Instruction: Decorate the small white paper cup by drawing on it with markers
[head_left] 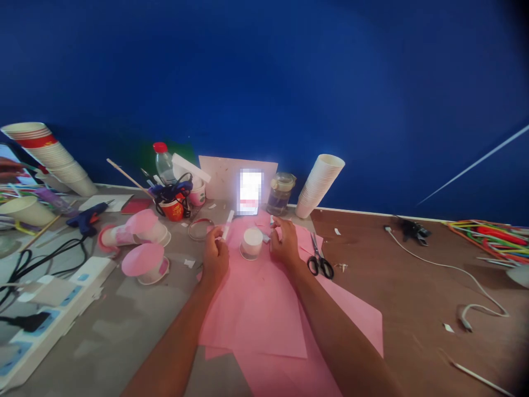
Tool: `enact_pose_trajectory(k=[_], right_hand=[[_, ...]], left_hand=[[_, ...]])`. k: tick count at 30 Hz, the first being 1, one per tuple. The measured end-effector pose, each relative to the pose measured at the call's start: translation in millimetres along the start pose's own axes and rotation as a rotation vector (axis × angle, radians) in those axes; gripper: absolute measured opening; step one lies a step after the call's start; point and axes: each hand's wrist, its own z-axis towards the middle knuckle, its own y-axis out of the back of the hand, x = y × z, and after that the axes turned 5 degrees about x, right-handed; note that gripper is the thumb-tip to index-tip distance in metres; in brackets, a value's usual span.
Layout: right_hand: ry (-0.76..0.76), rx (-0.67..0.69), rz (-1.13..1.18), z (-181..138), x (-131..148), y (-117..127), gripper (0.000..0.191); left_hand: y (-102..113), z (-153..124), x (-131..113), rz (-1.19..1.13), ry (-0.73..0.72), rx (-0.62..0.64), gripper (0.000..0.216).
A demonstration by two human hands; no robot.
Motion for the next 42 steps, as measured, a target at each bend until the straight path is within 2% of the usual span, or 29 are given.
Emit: enact_pose_trajectory(k=[6, 11, 17, 21, 23, 25, 30, 34, 37, 42], right_hand=[[0.035, 0.068, -0.033, 2, 0, 3, 0.031], [0.041, 0.201, -0.102, 1, -2, -2, 0.03], [0.028, 0.323, -0.179, -4, -4, -6, 0.034], [-0.008, 0.315, -0.188, -3, -1, -5, 0.036], [-0.017, 0.304, -0.183, -2, 2, -5, 0.038], [-0.044, 0.279, -0.139, -1, 5, -5, 0.038], [-0.153, 0.17, -0.029, 3, 0, -3, 0.032], [-0.143, 0.14, 0.015, 5, -7, 2, 0.032], [-0.054, 0.197, 0.118, 5, 0, 7, 0.038], [0.02, 0.388, 0.588, 3, 19, 14, 0.051]], left_hand=[[1, 2, -2, 0.168, -0.096, -0.026, 0.038], [-1, 3, 0, 0.275, -0.13, 0.043, 0.032], [-1, 0, 3, 0.447, -0.23, 0.026, 0.03], [-2, -4, 0, 0.542, -0.201, 0.169, 0.025], [-3, -6, -3, 0.526, -0.194, 0.203, 0.024], [-3, -6, -4, 0.477, -0.189, 0.177, 0.022], [2, -1, -2, 0.373, -0.176, 0.023, 0.019], [5, 3, 2, 0.337, -0.138, -0.018, 0.02], [5, 4, 2, 0.33, -0.098, -0.018, 0.02], [6, 4, -1, 0.286, -0.104, -0.079, 0.021]])
